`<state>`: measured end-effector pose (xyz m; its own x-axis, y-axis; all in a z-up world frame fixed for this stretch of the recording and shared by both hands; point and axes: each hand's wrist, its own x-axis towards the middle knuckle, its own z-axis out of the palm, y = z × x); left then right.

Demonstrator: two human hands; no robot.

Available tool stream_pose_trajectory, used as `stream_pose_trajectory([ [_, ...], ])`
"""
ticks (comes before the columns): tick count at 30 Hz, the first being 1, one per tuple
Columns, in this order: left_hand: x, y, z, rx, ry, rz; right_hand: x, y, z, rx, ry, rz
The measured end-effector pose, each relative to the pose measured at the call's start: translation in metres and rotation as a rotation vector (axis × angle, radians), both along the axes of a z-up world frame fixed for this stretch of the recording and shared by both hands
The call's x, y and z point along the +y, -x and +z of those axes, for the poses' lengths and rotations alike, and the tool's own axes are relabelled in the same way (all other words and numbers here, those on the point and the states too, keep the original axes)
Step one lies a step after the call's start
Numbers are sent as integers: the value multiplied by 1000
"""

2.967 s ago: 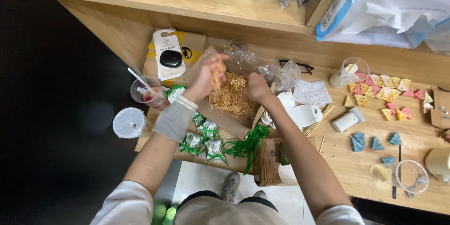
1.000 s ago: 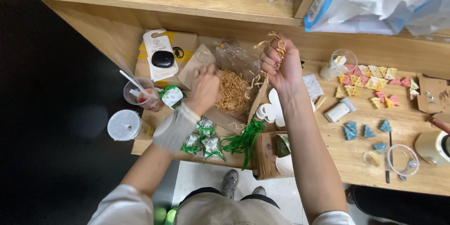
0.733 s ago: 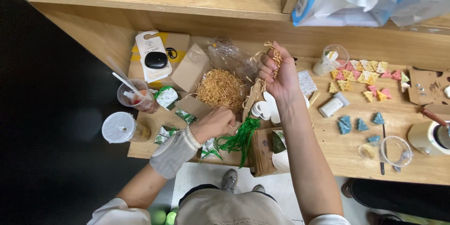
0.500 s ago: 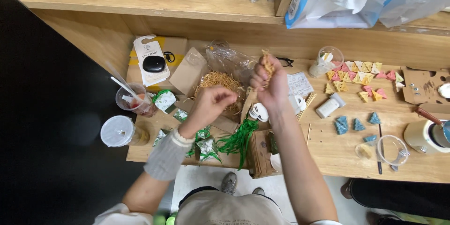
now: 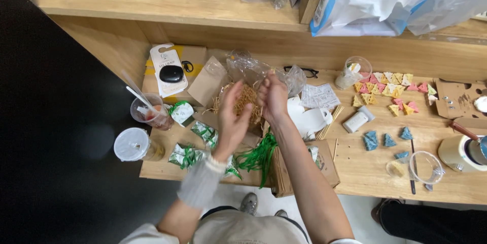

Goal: Packaging small triangular craft items into sachets and a decorative box with filler.

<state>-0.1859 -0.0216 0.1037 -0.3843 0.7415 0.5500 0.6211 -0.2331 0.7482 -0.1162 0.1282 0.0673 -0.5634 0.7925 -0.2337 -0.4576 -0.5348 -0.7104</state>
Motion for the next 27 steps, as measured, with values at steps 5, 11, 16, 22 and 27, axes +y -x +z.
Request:
stream_pose_trajectory([
  [5, 9, -8, -55, -1634, 78, -83, -23, 10, 35, 324, 19, 115],
  [11, 33, 16, -60, -2046, -210, -353, -80, 14, 11, -424, -863, -79],
  [16, 35, 23, -65, -1812, -256, -388, -105, 2, 48, -916, -1243, -120],
  [22, 18, 0, -27, -1266, -291, -530, -124, -5, 57, -405, -1234, -41],
  [27, 14, -9, -21, -1429, -171, -416, -77, 11, 50, -762, -1190, -111],
])
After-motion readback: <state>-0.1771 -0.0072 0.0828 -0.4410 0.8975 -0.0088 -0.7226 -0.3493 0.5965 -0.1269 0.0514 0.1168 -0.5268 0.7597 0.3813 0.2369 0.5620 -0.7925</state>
